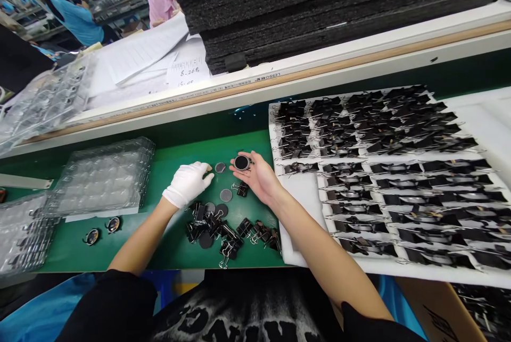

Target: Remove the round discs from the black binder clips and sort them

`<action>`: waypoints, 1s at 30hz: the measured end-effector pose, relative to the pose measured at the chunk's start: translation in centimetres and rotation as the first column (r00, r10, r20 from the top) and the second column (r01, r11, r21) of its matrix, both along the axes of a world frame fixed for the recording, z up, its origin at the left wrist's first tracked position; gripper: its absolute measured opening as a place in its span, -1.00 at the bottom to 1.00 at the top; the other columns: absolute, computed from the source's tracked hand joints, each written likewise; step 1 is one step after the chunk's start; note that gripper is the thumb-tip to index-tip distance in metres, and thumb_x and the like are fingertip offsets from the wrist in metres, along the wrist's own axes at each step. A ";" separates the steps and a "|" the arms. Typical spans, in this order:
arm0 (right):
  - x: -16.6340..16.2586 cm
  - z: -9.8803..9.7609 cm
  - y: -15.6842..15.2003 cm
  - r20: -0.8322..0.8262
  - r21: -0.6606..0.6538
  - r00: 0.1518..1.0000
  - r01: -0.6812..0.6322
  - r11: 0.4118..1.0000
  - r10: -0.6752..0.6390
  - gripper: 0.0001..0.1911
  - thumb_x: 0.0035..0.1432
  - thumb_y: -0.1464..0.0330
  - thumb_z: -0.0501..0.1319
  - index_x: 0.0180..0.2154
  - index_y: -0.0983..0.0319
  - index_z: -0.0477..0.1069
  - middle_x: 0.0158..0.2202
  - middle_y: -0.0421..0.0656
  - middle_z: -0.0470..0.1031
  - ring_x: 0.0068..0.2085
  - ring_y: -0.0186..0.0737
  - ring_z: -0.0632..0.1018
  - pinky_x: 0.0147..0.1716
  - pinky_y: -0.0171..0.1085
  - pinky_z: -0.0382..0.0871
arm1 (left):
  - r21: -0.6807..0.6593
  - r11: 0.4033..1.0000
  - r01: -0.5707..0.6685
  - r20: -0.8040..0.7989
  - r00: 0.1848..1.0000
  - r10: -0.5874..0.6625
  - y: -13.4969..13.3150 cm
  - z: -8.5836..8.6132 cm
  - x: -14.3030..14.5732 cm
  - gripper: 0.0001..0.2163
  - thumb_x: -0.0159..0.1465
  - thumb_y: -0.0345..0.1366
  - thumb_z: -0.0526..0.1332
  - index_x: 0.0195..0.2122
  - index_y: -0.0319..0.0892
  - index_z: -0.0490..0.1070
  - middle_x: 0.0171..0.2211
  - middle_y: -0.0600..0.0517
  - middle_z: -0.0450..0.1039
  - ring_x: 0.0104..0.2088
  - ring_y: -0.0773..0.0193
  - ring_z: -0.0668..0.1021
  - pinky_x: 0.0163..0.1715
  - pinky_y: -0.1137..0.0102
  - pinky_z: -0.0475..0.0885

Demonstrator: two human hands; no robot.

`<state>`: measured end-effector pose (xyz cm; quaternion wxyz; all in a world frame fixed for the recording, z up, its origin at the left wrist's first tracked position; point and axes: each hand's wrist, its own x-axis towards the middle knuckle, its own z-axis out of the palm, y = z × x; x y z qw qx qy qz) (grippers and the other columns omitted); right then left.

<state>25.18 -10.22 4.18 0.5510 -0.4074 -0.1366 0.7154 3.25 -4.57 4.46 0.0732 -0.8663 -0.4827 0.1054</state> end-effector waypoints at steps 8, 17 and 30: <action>-0.3 -0.1 -0.1 0.014 -0.010 1.000 -0.017 1.000 0.017 -0.64 0.49 0.16 -0.11 -0.05 0.14 0.39 -0.08 -0.04 0.64 -0.03 -0.13 0.66 0.18 -0.08 0.43 | -0.174 0.980 -0.093 -0.164 0.984 0.064 0.0 1.3 3.5 -0.63 0.32 -0.08 0.19 -0.18 -0.32 0.60 -0.28 -0.32 0.58 -0.23 -0.17 0.65 -0.29 0.17 0.46; -0.4 0.8 -0.4 -0.022 -0.019 1.000 0.002 1.000 -0.003 -0.65 0.50 0.22 -0.07 -0.06 0.21 0.44 -0.12 -0.04 0.60 -0.10 -0.10 0.69 0.13 -0.07 0.49 | -0.204 0.979 -0.020 0.095 0.995 0.040 1.6 2.7 1.4 -0.61 0.42 -0.06 0.08 0.01 -0.19 0.55 -0.14 -0.17 0.62 -0.11 -0.02 0.65 -0.10 0.18 0.50; -7.9 3.6 2.7 0.133 0.132 0.957 -0.274 0.953 0.257 -0.58 0.51 0.24 -0.09 -0.01 0.29 0.48 -0.16 -0.03 0.65 -0.18 -0.15 0.66 -0.09 -0.20 0.52 | -0.072 0.985 0.155 0.767 0.640 -0.045 0.7 2.2 -1.7 -0.59 0.19 -0.13 0.40 0.05 -0.09 0.49 -0.02 -0.02 0.56 -0.04 0.14 0.60 0.00 0.28 0.50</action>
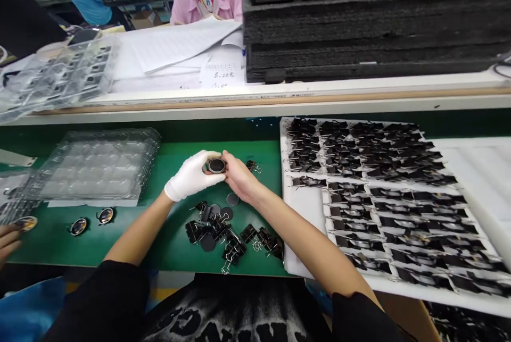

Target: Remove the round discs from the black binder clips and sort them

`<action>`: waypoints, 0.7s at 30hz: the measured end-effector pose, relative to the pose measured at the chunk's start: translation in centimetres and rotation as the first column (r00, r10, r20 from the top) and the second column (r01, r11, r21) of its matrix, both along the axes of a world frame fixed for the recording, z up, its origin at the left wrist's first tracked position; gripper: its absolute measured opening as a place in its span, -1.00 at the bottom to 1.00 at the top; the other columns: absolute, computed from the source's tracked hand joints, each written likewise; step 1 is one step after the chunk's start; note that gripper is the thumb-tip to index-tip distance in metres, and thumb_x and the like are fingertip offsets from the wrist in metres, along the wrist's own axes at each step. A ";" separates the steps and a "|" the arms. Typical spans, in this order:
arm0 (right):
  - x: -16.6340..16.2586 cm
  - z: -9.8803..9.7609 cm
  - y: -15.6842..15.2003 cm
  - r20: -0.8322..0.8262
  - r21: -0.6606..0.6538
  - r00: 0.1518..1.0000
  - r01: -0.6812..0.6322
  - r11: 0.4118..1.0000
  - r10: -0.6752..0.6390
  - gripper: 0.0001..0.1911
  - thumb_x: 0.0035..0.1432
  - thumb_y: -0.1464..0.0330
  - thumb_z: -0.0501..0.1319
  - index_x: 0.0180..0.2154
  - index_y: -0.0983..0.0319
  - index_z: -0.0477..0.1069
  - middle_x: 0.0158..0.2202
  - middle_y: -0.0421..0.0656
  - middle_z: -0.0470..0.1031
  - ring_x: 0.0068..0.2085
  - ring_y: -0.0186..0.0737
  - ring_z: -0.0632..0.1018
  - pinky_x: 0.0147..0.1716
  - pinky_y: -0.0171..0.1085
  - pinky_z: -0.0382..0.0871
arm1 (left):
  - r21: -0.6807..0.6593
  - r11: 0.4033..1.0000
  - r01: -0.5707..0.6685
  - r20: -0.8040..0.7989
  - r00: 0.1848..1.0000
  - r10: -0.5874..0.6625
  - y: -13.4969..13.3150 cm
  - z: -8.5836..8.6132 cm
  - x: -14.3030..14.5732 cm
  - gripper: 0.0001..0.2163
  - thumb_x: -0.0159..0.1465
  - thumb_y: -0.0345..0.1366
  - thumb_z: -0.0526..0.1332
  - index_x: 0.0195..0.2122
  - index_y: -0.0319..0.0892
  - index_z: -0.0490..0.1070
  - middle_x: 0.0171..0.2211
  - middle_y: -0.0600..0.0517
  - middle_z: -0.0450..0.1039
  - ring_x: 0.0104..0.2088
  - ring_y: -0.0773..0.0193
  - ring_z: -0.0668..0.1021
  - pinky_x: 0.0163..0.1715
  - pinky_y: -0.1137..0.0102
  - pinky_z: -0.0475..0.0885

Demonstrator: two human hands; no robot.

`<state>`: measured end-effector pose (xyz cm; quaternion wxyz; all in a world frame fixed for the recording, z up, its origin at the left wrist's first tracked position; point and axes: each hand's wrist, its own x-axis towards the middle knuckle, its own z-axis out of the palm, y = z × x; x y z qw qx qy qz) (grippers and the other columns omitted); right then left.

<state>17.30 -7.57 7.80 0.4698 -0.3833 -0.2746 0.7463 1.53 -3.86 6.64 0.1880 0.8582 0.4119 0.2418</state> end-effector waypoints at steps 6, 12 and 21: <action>-1.8 -2.9 0.5 0.205 0.069 0.970 -0.149 0.986 0.132 -0.49 0.48 0.09 -0.13 0.12 0.20 0.43 -0.11 -0.03 0.62 -0.16 -0.13 0.62 -0.09 -0.15 0.49 | -0.064 0.986 -0.157 0.081 0.984 0.162 -1.0 -2.9 -2.9 -0.60 0.15 -0.17 0.43 0.01 -0.10 0.51 -0.07 0.00 0.59 -0.07 0.15 0.62 -0.04 0.29 0.51; 2.6 -3.5 2.5 0.898 0.431 0.265 -0.693 0.578 -0.353 -0.74 0.36 0.25 0.19 -0.02 0.14 0.57 -0.02 0.03 0.46 0.05 0.07 0.45 0.04 0.08 0.32 | -0.072 0.940 -0.335 0.197 0.919 0.343 -0.3 -3.4 -6.7 -0.52 0.10 -0.09 0.47 0.00 -0.15 0.51 -0.10 -0.02 0.60 -0.17 0.19 0.63 -0.08 0.31 0.54; 2.8 -4.0 3.8 0.714 0.005 -0.057 -0.996 0.087 -0.698 -0.82 0.26 0.27 0.37 -0.16 0.22 0.65 0.38 0.11 0.22 0.30 0.29 0.24 0.12 0.20 0.17 | -0.178 0.906 -0.384 0.205 0.886 0.415 0.4 -3.4 -7.8 -0.49 0.09 -0.06 0.47 0.05 -0.11 0.52 -0.07 -0.01 0.60 -0.17 0.18 0.64 -0.06 0.31 0.55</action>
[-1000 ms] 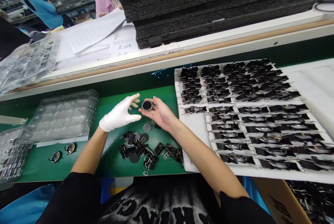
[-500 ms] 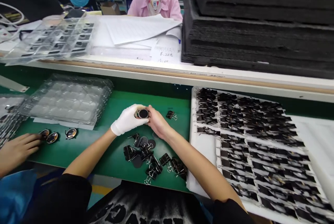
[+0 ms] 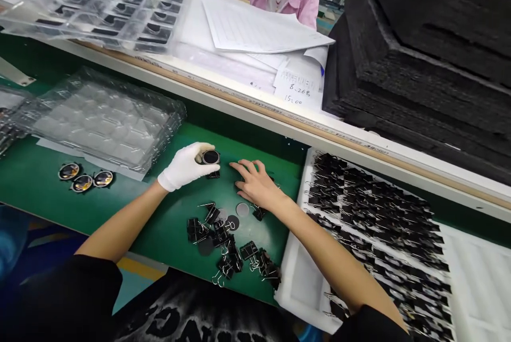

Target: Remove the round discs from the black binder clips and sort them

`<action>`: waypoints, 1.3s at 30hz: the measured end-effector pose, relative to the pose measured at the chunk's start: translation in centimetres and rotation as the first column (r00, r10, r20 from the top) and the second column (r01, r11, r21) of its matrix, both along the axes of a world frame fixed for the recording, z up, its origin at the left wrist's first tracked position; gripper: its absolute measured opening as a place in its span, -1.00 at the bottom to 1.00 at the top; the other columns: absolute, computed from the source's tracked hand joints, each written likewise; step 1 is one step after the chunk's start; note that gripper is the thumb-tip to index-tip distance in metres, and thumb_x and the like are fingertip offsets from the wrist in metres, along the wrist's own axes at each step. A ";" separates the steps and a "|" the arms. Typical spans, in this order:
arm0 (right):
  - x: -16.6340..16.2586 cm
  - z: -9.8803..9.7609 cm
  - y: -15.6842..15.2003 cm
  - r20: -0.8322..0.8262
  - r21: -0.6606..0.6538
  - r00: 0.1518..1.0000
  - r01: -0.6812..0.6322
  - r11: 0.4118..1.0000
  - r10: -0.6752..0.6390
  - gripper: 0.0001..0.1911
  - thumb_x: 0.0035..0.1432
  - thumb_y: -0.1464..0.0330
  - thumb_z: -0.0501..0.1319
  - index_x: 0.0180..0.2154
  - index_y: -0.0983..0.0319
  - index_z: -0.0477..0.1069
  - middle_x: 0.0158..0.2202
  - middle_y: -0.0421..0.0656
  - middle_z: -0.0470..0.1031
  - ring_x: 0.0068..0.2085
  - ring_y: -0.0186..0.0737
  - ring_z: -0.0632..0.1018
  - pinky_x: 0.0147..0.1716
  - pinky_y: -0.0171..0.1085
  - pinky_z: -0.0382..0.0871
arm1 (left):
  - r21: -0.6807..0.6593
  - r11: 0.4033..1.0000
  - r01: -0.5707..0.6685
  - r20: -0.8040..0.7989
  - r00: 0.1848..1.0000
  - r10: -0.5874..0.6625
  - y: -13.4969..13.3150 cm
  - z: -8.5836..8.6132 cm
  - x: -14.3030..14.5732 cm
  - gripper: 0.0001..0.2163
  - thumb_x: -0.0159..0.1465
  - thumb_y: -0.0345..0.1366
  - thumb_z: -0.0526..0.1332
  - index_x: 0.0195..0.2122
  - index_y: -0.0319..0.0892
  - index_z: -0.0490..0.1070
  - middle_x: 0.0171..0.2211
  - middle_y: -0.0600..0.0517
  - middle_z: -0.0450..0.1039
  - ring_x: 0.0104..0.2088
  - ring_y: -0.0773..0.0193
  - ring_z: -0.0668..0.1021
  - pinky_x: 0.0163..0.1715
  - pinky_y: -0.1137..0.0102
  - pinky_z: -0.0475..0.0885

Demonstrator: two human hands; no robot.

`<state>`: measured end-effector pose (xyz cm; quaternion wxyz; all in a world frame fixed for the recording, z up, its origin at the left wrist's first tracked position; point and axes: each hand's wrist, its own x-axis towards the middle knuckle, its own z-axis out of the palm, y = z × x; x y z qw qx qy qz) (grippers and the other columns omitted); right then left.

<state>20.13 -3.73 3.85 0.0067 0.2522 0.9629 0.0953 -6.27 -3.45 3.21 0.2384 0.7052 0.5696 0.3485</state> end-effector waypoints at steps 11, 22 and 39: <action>0.5 -1.2 0.1 -0.089 0.084 0.991 -0.096 0.992 0.103 -0.72 0.43 0.45 0.11 -0.24 0.23 0.60 0.32 0.02 0.37 0.29 0.10 0.31 0.13 0.14 0.14 | 0.055 0.998 -0.001 -0.039 0.999 0.003 0.1 -0.3 -0.1 -0.50 0.13 -0.03 0.44 0.06 -0.12 0.51 -0.03 -0.03 0.59 -0.07 0.14 0.62 0.02 0.28 0.51; 0.5 0.5 -1.2 -0.620 -0.045 0.725 0.349 0.936 -0.300 -0.81 0.37 0.29 0.21 -0.19 0.05 0.63 0.12 -0.07 0.54 0.21 0.13 0.41 0.08 0.11 0.23 | -0.087 0.961 0.263 -0.062 0.961 -0.269 -1.1 0.6 0.7 -0.49 0.10 0.03 0.44 0.02 -0.10 0.52 -0.09 -0.01 0.60 -0.16 0.15 0.63 -0.09 0.29 0.54; 0.6 -0.6 -3.4 -0.380 -0.070 0.910 0.151 0.986 -0.166 -0.65 0.42 0.29 0.18 0.13 -0.26 0.45 0.19 -0.34 0.54 0.14 -0.01 0.48 0.06 0.06 0.14 | -0.088 0.861 0.502 -0.124 0.852 -0.509 -2.1 1.1 1.6 -0.50 0.12 -0.02 0.46 0.02 -0.13 0.49 -0.16 -0.01 0.58 -0.11 0.10 0.62 -0.10 0.28 0.48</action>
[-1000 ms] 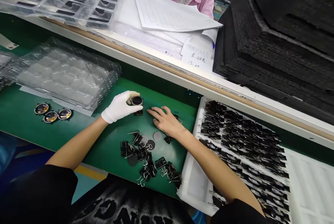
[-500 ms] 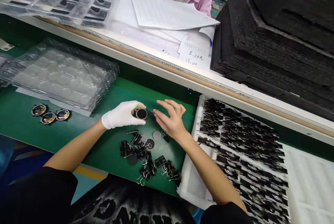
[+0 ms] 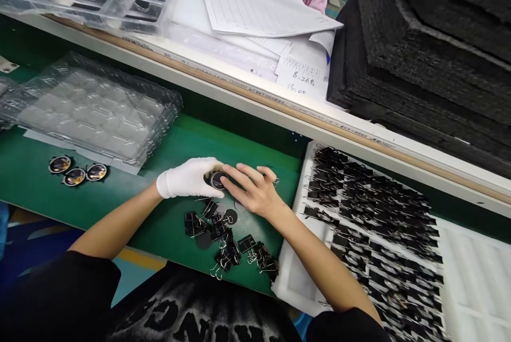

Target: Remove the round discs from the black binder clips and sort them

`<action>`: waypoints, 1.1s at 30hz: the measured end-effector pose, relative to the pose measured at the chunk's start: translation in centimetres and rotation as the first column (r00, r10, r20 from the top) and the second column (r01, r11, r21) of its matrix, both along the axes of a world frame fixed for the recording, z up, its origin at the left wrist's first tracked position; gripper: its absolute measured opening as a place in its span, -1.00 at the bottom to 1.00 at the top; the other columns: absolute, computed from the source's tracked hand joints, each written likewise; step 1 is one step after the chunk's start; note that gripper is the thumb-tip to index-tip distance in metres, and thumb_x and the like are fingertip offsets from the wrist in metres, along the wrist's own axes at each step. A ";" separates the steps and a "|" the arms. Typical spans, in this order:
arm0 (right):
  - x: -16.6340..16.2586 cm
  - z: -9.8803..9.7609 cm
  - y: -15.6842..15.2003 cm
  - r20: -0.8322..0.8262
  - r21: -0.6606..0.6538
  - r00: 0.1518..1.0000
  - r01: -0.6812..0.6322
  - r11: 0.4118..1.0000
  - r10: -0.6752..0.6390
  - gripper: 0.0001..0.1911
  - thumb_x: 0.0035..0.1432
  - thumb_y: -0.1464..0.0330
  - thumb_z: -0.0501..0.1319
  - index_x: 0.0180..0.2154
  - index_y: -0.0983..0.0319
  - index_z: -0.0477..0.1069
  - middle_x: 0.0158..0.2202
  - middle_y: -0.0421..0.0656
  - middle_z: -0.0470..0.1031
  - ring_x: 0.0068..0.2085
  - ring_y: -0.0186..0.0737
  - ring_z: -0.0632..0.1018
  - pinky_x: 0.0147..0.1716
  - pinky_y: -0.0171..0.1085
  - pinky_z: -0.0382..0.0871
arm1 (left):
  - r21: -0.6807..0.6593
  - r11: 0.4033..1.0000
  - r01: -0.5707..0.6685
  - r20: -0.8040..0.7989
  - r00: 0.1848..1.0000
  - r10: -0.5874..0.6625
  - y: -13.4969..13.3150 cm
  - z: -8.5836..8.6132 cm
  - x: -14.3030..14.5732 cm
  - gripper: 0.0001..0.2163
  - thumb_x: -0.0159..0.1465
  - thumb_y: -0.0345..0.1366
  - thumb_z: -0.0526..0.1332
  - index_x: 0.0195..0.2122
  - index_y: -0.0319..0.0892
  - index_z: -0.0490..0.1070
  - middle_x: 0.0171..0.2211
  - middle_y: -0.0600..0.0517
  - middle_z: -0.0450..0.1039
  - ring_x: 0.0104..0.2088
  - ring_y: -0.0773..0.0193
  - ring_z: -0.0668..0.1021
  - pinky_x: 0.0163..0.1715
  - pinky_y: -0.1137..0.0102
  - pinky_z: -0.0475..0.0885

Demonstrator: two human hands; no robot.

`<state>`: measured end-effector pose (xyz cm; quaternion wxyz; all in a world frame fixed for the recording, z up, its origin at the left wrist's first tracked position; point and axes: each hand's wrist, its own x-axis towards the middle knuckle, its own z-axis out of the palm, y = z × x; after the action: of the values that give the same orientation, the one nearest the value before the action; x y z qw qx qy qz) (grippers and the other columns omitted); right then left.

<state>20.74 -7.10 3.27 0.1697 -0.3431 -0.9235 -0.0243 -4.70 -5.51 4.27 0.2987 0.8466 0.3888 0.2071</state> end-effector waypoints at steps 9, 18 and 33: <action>-0.6 1.3 -0.2 0.032 -0.135 0.999 -0.002 0.991 0.007 -0.67 0.44 0.30 0.15 0.10 -0.23 0.48 0.20 -0.34 0.53 0.17 -0.02 0.47 0.10 0.06 0.15 | 0.013 1.000 0.000 0.021 1.000 0.000 -0.2 0.2 0.0 -0.57 0.11 -0.09 0.47 -0.04 -0.10 0.49 -0.20 0.03 0.56 -0.15 0.14 0.61 -0.12 0.31 0.48; -0.5 1.8 -0.3 0.028 -0.182 1.000 -0.002 0.983 0.007 -0.66 0.43 0.31 0.17 0.10 -0.25 0.47 0.20 -0.35 0.52 0.19 -0.03 0.46 0.14 0.05 0.14 | 0.014 1.000 0.011 0.014 1.000 -0.011 -0.2 0.4 0.0 -0.59 0.11 -0.09 0.47 -0.05 -0.10 0.50 -0.24 0.03 0.55 -0.16 0.14 0.61 -0.11 0.32 0.48; -2.5 2.7 -1.2 -0.424 -0.491 0.845 0.086 0.867 -0.324 -0.66 0.31 0.17 0.22 0.06 0.12 0.48 -0.03 -0.05 0.61 -0.02 0.02 0.57 0.04 0.04 0.35 | 0.098 0.995 0.008 -0.004 1.000 -0.008 -0.2 -0.1 -0.2 -0.54 0.17 -0.01 0.43 0.04 -0.05 0.47 -0.08 0.00 0.54 -0.07 0.12 0.60 -0.05 0.28 0.45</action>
<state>18.21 -8.34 6.01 0.3111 -0.4673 -0.7851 0.2616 -4.86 -5.70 4.19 0.2571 0.8621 0.3753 0.2232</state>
